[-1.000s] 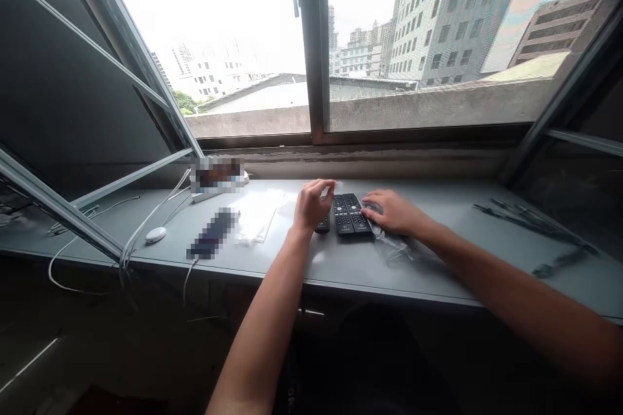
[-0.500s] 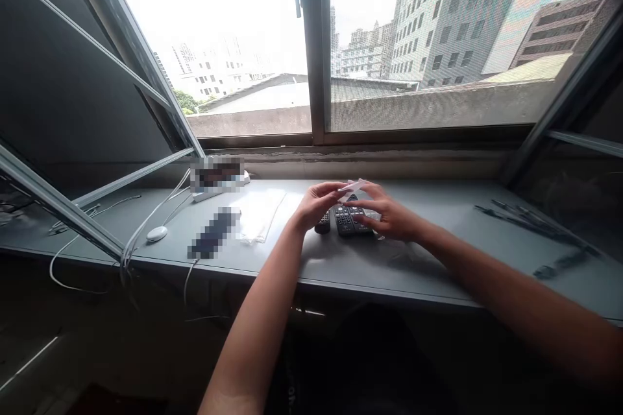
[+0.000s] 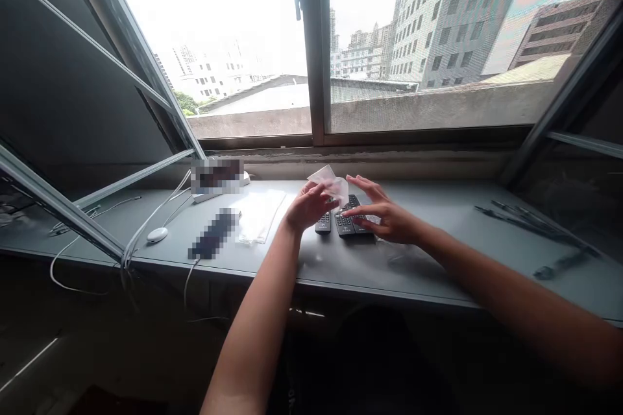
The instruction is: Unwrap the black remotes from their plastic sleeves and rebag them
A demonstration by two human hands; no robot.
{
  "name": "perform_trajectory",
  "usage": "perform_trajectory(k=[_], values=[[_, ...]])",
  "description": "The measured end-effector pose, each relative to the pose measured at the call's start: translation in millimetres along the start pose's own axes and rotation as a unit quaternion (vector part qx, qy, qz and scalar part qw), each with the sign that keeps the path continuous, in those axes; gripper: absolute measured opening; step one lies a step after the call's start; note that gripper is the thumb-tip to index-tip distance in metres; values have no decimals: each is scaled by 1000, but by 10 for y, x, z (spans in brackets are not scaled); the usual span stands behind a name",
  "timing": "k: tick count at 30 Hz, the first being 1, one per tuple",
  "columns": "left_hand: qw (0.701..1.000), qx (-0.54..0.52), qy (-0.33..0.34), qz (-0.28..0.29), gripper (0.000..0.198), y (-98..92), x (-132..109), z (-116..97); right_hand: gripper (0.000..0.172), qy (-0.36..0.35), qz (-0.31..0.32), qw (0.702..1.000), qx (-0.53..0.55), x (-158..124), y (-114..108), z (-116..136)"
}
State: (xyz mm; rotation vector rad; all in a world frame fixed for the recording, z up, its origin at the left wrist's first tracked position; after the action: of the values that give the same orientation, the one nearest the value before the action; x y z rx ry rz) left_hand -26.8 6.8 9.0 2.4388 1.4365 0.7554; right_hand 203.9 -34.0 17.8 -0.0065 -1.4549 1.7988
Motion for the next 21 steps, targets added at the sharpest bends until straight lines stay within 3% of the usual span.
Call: perform_trajectory(k=[3,5,10,14,17,21], values=[[999,-4,-28,33,42,4,-19,33,29,-19,8,1000,3,2,10,17],[999,9,-45,22,47,-12,-17,52,30,-43,6,999,13,9,24,15],[999,-1,-10,-48,36,-47,44,-6,24,-28,-34,998,45,44,2,-34],[988,-15,49,-145,28,-137,92,-89,26,11,-68,996,59,53,-62,-49],[975,7,71,-208,30,-241,104,-116,30,53,-98,992,61,43,-107,-41],[964,24,90,-247,35,-354,107,-146,30,75,-150,983,75,22,-169,7]])
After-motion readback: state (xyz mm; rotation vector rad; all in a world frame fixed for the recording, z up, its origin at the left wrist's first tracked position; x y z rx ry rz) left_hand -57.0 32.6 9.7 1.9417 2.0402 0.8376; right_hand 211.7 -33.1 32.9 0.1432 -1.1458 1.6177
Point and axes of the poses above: each hand's wrist, its own x-axis towards the middle knuckle, its own y-axis out of the palm, z = x × y, the point moved 4 cm from there along x, towards the middle knuckle, and after that the axes turned 4 degrees about z, right-handed, at the moved point
